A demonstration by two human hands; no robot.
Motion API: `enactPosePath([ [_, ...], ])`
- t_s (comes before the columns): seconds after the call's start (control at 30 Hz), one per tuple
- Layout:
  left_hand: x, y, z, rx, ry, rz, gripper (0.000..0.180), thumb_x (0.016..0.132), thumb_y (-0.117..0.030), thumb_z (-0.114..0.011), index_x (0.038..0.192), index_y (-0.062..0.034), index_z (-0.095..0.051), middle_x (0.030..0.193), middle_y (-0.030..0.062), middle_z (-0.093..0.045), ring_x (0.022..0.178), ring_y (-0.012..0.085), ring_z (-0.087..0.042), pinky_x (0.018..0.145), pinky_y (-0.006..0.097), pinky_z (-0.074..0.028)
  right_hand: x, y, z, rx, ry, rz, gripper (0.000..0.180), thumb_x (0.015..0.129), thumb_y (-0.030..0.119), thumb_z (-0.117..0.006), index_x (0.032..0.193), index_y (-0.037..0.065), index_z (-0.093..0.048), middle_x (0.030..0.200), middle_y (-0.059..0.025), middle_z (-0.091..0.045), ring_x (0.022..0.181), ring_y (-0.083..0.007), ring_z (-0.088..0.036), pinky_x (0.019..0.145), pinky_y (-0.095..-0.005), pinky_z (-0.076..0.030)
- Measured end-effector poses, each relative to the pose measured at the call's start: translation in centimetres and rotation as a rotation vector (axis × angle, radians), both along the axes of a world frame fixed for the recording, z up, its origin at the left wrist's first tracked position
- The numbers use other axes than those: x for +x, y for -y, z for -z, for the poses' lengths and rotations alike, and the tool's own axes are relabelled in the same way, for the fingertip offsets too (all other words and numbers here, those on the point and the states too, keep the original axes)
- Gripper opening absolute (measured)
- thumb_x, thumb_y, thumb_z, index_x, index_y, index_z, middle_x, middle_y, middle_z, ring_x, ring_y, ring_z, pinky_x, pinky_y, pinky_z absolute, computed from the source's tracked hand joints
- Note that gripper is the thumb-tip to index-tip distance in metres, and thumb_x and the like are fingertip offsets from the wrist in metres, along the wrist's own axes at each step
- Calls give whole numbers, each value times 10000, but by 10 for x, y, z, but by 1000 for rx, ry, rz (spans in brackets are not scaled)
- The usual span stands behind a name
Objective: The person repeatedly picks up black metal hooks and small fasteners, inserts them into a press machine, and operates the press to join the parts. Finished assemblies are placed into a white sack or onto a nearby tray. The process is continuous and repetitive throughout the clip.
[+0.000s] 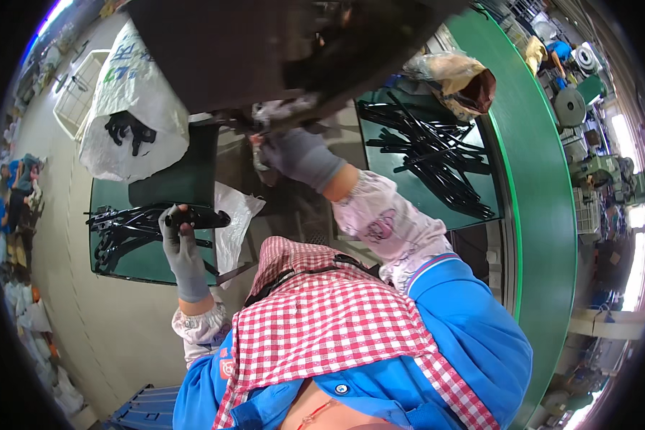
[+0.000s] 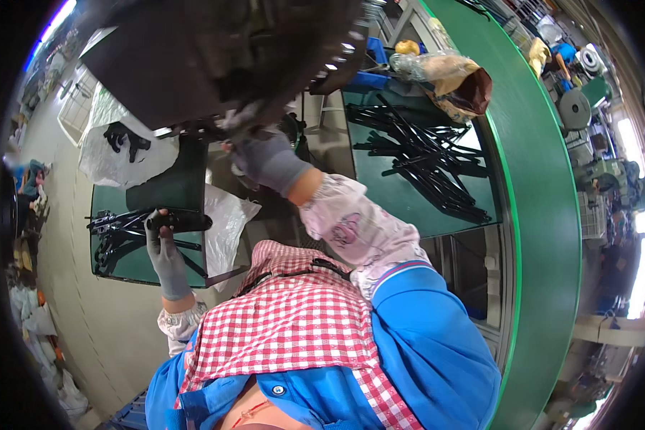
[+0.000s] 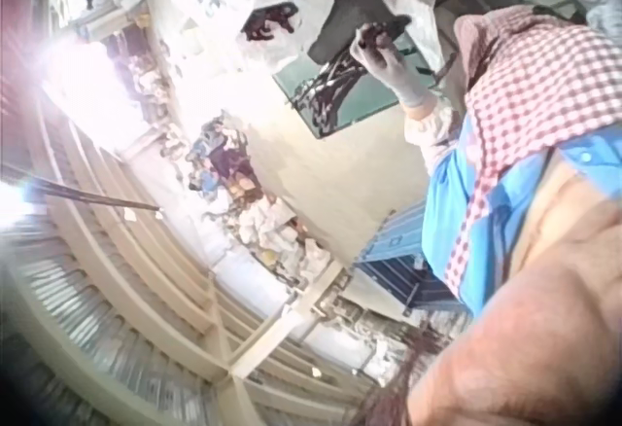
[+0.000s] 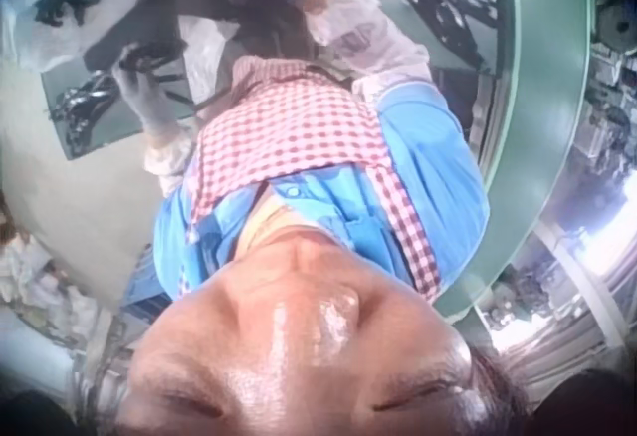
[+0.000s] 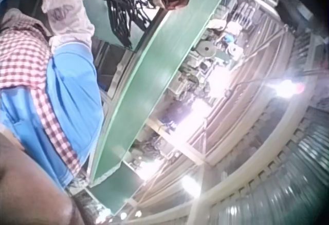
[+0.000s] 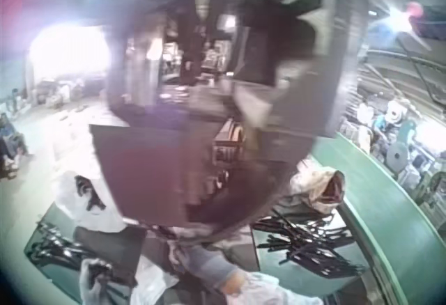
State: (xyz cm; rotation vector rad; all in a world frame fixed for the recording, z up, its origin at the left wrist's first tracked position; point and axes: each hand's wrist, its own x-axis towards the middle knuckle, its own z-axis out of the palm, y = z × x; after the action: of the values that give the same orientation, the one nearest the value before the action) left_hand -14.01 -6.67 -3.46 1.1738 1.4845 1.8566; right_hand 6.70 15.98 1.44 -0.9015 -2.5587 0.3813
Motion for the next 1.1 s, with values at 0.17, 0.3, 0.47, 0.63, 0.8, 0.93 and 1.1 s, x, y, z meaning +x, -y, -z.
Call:
enactPosePath([
  [0.17, 92, -3, -26, 131, 673, 315, 382, 1040, -303, -501, 1346, -75, -473, 1299, 92, -555, 1234, 278, -526, 1101, 461, -387, -7, -7, -24, -204, 157, -70, 459, 955, 486, -488, 1035, 61, -644, 997, -200, -690, 900, -378, -671, 811, -478, -516],
  [0.3, 137, 4, -33, -42, 932, 225, 490, 1011, -477, -494, 1372, -154, -425, 1053, 54, -600, 932, 200, -580, 889, 384, -484, 28, -23, 4, -380, -15, 2, 559, 964, 564, -451, 1088, 54, -643, 1009, -199, -692, 950, -399, -658, 869, -488, -493],
  [0.47, 158, 34, -24, -151, 1071, 200, 524, 987, -456, -552, 1371, -128, -414, 968, 26, -569, 801, 146, -540, 759, 330, -476, 186, -77, 104, -247, 316, 269, 401, 918, 429, -585, 1195, 146, -652, 1089, -161, -682, 1038, -369, -645, 865, -467, -524],
  [0.63, 169, 59, -18, -435, 789, 95, 439, 929, -109, -626, 1323, -74, -435, 1103, 65, -578, 933, 177, -604, 816, 345, -538, 327, -115, 133, -139, 839, 596, 407, 886, 334, -607, 1276, 217, -604, 1263, -109, -583, 1210, -309, -547, 965, -453, -453],
  [0.8, 168, 22, -36, -578, 567, 341, 539, 939, -188, -651, 1397, -37, -410, 1088, 74, -594, 880, 152, -618, 790, 314, -539, 375, -121, 169, 96, 875, 424, 312, 893, 275, -577, 1188, 184, -625, 1200, -92, -611, 1194, -278, -552, 1002, -443, -417],
  [0.93, 154, 0, -61, -719, 147, 449, 553, 928, -209, -669, 1394, -8, -449, 969, 50, -586, 838, 127, -595, 741, 285, -503, 335, -108, 120, 275, 546, 53, 278, 866, 258, -606, 1128, 166, -615, 1059, -75, -638, 1023, -272, -605, 905, -440, -461],
  [1.1, 130, -28, -90, -546, -732, 451, 491, 800, -199, -777, 1208, -10, -579, 773, 143, -589, 671, 245, -576, 642, 360, -467, 225, -29, -10, 290, 160, -531, 383, 770, 334, -729, 1092, 164, -611, 856, -31, -598, 770, -263, -622, 660, -401, -489],
])
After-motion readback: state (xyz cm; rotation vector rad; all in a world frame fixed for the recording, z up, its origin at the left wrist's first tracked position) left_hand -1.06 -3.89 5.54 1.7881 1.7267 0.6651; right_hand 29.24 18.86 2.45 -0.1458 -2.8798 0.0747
